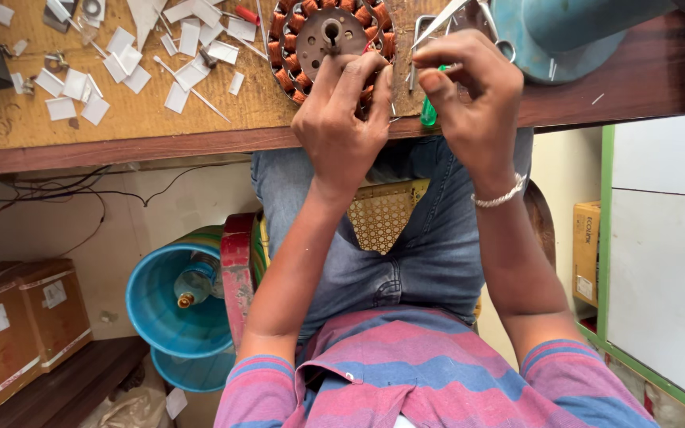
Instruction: The person works on a motor stator, stripping and twisting wires, inserting them into slots, and using pliers to adjust connections. The person handles multiple colored wires and uses tools to secure them within the stator assembly.
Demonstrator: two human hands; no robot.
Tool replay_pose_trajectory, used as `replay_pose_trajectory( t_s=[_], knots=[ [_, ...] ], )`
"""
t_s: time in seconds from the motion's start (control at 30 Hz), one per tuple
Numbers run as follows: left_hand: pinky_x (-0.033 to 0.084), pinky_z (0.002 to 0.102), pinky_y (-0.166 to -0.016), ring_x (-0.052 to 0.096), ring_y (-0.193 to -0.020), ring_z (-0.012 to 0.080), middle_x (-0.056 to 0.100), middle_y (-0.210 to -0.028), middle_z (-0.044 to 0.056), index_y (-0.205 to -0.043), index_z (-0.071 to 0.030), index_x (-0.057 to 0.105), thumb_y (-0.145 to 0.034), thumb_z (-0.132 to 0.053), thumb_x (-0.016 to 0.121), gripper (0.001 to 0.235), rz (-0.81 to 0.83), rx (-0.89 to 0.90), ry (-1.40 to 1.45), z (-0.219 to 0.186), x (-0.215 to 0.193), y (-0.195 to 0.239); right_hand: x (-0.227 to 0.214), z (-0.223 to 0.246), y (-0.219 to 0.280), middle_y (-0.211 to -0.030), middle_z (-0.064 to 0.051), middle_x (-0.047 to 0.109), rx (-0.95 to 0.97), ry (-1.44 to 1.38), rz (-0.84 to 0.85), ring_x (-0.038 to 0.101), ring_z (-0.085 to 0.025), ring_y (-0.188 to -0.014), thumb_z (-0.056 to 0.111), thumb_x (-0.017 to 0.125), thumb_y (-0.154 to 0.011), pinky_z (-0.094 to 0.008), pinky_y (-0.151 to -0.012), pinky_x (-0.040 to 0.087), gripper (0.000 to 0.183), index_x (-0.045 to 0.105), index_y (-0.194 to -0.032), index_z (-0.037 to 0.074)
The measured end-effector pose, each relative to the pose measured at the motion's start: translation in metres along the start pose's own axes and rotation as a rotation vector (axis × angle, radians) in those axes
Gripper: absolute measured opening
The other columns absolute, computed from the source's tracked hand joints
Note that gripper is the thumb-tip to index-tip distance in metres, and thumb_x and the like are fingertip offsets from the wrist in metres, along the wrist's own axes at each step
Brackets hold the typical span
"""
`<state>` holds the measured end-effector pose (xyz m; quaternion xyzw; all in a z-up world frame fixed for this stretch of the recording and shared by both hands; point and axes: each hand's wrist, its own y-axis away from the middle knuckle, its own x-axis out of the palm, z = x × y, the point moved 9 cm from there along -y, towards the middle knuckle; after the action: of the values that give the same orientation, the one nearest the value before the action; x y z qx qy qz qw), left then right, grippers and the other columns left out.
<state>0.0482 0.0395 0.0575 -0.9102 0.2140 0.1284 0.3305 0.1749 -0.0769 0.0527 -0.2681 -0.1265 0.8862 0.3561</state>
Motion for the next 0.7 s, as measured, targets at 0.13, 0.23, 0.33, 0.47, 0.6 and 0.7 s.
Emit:
replay_pose_trajectory(
  t_s=[0.13, 0.23, 0.33, 0.47, 0.6, 0.7],
  knots=[
    [0.057, 0.030, -0.071, 0.072, -0.081, 0.0166, 0.068, -0.101, 0.001, -0.110, -0.013, 0.069, -0.097, -0.011, 0.079, 0.017, -0.041, 0.023, -0.020, -0.005, -0.003, 0.000, 0.008, 0.019, 0.016, -0.119, -0.005, 0.066, -0.059, 0.357, -0.028, 0.060, -0.021, -0.113, 0.017, 0.076, -0.104, -0.032, -0.097, 0.052, 0.017, 0.074, -0.117, 0.007],
    [0.057, 0.031, -0.071, 0.071, -0.080, 0.0177, 0.067, -0.100, 0.002, -0.110, -0.012, 0.070, -0.097, -0.009, 0.080, 0.016, -0.044, 0.020, -0.007, -0.001, -0.003, 0.002, 0.014, 0.015, 0.008, -0.126, 0.000, 0.065, -0.153, 0.686, 0.011, 0.054, -0.021, -0.124, 0.006, 0.079, -0.101, -0.037, -0.103, 0.047, 0.014, 0.076, -0.114, 0.011],
    [0.058, 0.031, -0.071, 0.072, -0.087, 0.0194, 0.067, -0.101, 0.004, -0.110, -0.010, 0.070, -0.097, -0.009, 0.079, 0.016, -0.063, 0.018, -0.001, -0.001, -0.001, 0.004, -0.001, 0.007, 0.002, -0.121, -0.004, 0.064, -0.196, 0.680, -0.074, 0.054, -0.024, -0.119, 0.006, 0.084, -0.097, -0.042, -0.098, 0.046, 0.013, 0.075, -0.107, 0.008],
    [0.057, 0.034, -0.071, 0.071, -0.084, 0.0225, 0.067, -0.097, 0.005, -0.103, -0.010, 0.070, -0.095, -0.009, 0.079, 0.012, -0.104, -0.017, -0.037, -0.004, -0.003, 0.002, -0.012, -0.022, -0.005, -0.108, 0.000, 0.072, 0.157, 0.072, -0.134, 0.066, -0.019, -0.101, 0.011, 0.074, -0.100, -0.035, -0.089, 0.053, 0.005, 0.073, -0.105, 0.012],
    [0.056, 0.034, -0.069, 0.070, -0.080, 0.0232, 0.066, -0.093, 0.005, -0.100, -0.010, 0.071, -0.094, -0.009, 0.080, 0.011, -0.117, -0.067, -0.060, -0.002, -0.001, 0.003, 0.001, 0.017, -0.010, -0.115, -0.008, 0.067, -0.144, 0.392, -0.112, 0.061, -0.027, -0.112, 0.000, 0.076, -0.101, -0.040, -0.099, 0.051, 0.010, 0.070, -0.108, 0.004],
    [0.057, 0.033, -0.073, 0.071, -0.082, 0.0225, 0.067, -0.099, 0.005, -0.106, -0.011, 0.071, -0.096, -0.010, 0.079, 0.013, -0.116, -0.035, -0.089, -0.002, -0.001, 0.004, 0.002, 0.022, -0.016, -0.117, -0.011, 0.066, -0.255, 0.518, -0.102, 0.061, -0.030, -0.111, -0.004, 0.074, -0.099, -0.039, -0.097, 0.050, 0.012, 0.071, -0.108, 0.004]
  ],
)
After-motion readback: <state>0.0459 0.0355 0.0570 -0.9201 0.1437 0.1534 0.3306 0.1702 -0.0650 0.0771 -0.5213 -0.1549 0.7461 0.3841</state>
